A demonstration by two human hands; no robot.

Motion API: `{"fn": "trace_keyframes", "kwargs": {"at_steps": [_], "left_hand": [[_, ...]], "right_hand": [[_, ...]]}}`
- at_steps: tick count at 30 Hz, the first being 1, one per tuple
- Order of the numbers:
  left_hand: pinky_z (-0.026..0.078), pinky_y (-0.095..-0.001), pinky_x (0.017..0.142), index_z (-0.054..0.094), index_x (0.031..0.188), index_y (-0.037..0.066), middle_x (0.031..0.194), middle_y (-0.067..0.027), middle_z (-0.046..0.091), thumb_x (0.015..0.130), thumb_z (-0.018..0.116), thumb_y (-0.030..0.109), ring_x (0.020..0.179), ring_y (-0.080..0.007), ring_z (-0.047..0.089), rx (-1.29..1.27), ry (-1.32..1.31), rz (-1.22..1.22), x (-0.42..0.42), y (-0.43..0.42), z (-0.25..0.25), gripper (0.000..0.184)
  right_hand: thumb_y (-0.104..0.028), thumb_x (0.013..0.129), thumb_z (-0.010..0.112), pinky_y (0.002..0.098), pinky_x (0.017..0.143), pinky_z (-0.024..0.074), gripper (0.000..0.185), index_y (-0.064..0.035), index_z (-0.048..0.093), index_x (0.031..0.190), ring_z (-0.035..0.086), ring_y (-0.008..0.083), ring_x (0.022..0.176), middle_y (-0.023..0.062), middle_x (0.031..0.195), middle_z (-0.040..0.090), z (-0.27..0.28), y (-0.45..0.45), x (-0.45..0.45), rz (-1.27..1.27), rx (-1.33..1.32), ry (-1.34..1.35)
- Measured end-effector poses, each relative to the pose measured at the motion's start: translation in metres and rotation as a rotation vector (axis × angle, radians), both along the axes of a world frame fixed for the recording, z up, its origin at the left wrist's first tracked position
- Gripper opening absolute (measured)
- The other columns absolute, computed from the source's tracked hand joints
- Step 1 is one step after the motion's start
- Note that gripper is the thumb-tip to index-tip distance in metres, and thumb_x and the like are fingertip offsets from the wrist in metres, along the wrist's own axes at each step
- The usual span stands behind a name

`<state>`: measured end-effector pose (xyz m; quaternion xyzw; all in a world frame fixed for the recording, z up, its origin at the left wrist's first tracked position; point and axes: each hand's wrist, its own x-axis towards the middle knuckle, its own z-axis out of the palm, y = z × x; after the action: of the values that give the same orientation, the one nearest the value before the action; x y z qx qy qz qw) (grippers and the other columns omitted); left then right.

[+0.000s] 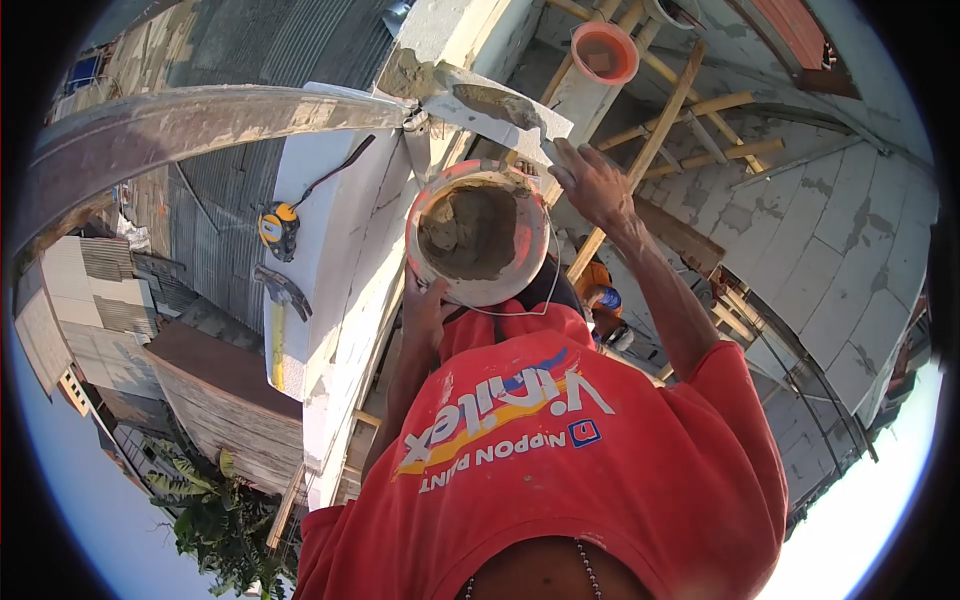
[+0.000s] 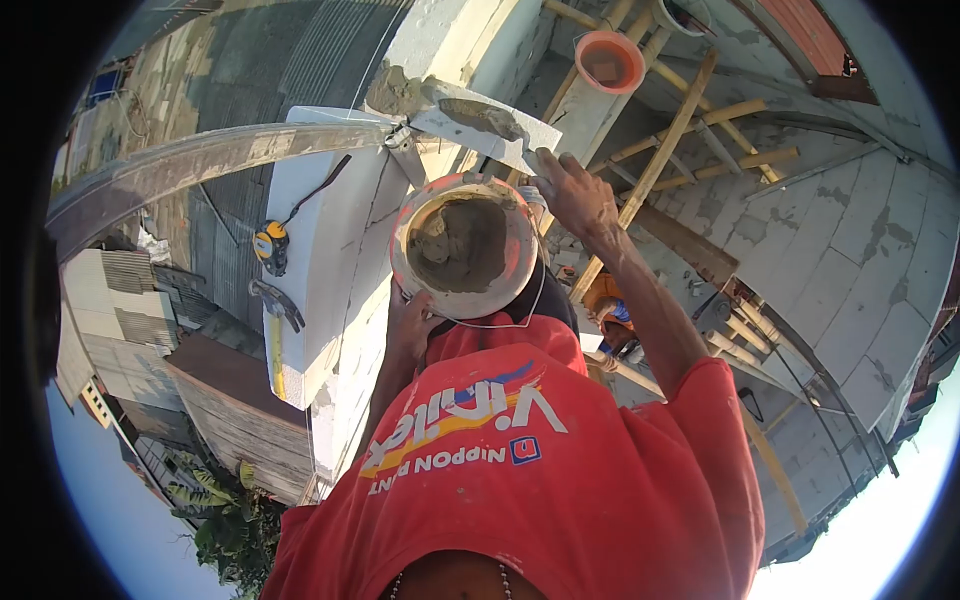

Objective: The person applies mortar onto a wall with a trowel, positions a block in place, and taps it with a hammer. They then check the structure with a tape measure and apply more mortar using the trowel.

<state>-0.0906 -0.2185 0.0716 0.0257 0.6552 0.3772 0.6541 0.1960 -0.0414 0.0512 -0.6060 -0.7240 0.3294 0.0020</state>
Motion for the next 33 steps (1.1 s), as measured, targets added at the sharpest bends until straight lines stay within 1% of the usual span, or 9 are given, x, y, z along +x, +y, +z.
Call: {"fn": "trace_keyframes", "kwargs": {"at_steps": [7,10,14,17,20,24,26,32,33], "left_hand": [[0.064,-0.046,0.082,0.028,0.155,0.016,0.119,-0.0084,0.055,0.086,0.06,0.0,0.098,-0.02,0.063,0.006,0.018,0.025,0.005,0.015,0.009,0.078],[0.06,-0.058,0.091,0.026,0.155,0.018,0.142,-0.0141,0.047,0.091,0.06,0.004,0.125,-0.0314,0.057,0.058,-0.017,-0.029,0.005,0.017,0.014,0.074],[0.059,-0.0556,0.095,0.024,0.156,0.016,0.14,-0.0142,0.049,0.089,0.06,0.001,0.123,-0.0306,0.058,0.141,0.03,-0.105,0.007,0.01,0.016,0.078],[0.055,-0.0254,0.085,0.037,0.153,0.007,0.126,-0.009,0.056,0.083,0.061,-0.001,0.099,-0.0123,0.061,0.268,0.124,-0.134,0.019,0.004,0.017,0.075],[0.05,-0.0221,0.083,0.034,0.155,0.004,0.124,-0.0084,0.057,0.082,0.062,-0.001,0.098,-0.0093,0.059,0.292,0.25,-0.311,0.026,0.001,0.026,0.078],[0.049,-0.0224,0.076,0.028,0.158,0.002,0.123,-0.0081,0.056,0.083,0.059,-0.002,0.095,-0.0087,0.057,0.366,0.155,-0.216,0.029,0.009,0.031,0.081],[0.055,-0.0357,0.091,0.027,0.156,0.002,0.131,-0.0135,0.053,0.083,0.056,-0.004,0.111,-0.0207,0.06,0.312,0.11,-0.241,0.027,0.01,0.029,0.078],[0.061,-0.0408,0.093,0.029,0.152,0.005,0.131,-0.0142,0.054,0.083,0.058,0.001,0.112,-0.0228,0.064,0.234,-0.038,-0.062,0.027,0.021,0.025,0.075],[0.061,-0.0442,0.094,0.03,0.152,0.005,0.131,-0.0147,0.054,0.083,0.059,0.001,0.113,-0.0247,0.064,0.213,-0.056,-0.05,0.025,0.022,0.028,0.075]], "right_hand": [[-0.045,0.097,0.064,0.0459,0.096,0.0521,0.057,-0.007,0.057,0.139,0.065,0.0398,0.114,0.0209,0.128,0.066,0.032,-0.052,0.022,-0.187,-0.01,0.24],[-0.046,0.095,0.066,0.0433,0.099,0.0508,0.06,-0.0044,0.058,0.138,0.065,0.0385,0.117,0.0223,0.13,0.065,0.086,-0.074,0.043,-0.186,-0.26,0.314],[-0.042,0.095,0.065,0.0421,0.093,0.0538,0.054,-0.0113,0.06,0.138,0.069,0.0333,0.107,0.0183,0.128,0.067,0.086,-0.11,0.059,0.054,-0.257,0.1],[-0.036,0.098,0.058,0.0454,0.089,0.0561,0.044,-0.0131,0.059,0.136,0.069,0.0372,0.106,0.019,0.127,0.066,0.076,-0.123,0.022,0.158,-0.255,-0.128],[-0.031,0.1,0.054,0.0473,0.087,0.0571,0.038,-0.0148,0.058,0.135,0.068,0.0392,0.106,0.0197,0.123,0.066,0.095,-0.123,-0.02,0.107,-0.382,-0.229],[-0.032,0.098,0.058,0.0481,0.085,0.0567,0.042,-0.013,0.059,0.136,0.069,0.0379,0.102,0.0209,0.119,0.067,0.077,-0.157,-0.022,0.102,-0.305,-0.01],[-0.035,0.097,0.061,0.0484,0.085,0.056,0.046,-0.0115,0.06,0.136,0.068,0.0377,0.103,0.0216,0.118,0.067,0.059,-0.162,-0.022,0.093,-0.273,0.117],[-0.043,0.095,0.068,0.0334,0.065,0.053,0.057,-0.0067,0.061,0.138,0.063,0.015,0.067,0.0072,0.093,0.071,0.113,-0.134,0.007,-0.332,-0.684,0.507],[-0.048,0.095,0.068,0.0253,0.052,0.0454,0.057,-0.0094,0.063,0.137,0.054,0.0055,0.057,-0.0017,0.072,0.059,0.096,-0.147,0.016,-0.362,-0.605,0.577]]}}
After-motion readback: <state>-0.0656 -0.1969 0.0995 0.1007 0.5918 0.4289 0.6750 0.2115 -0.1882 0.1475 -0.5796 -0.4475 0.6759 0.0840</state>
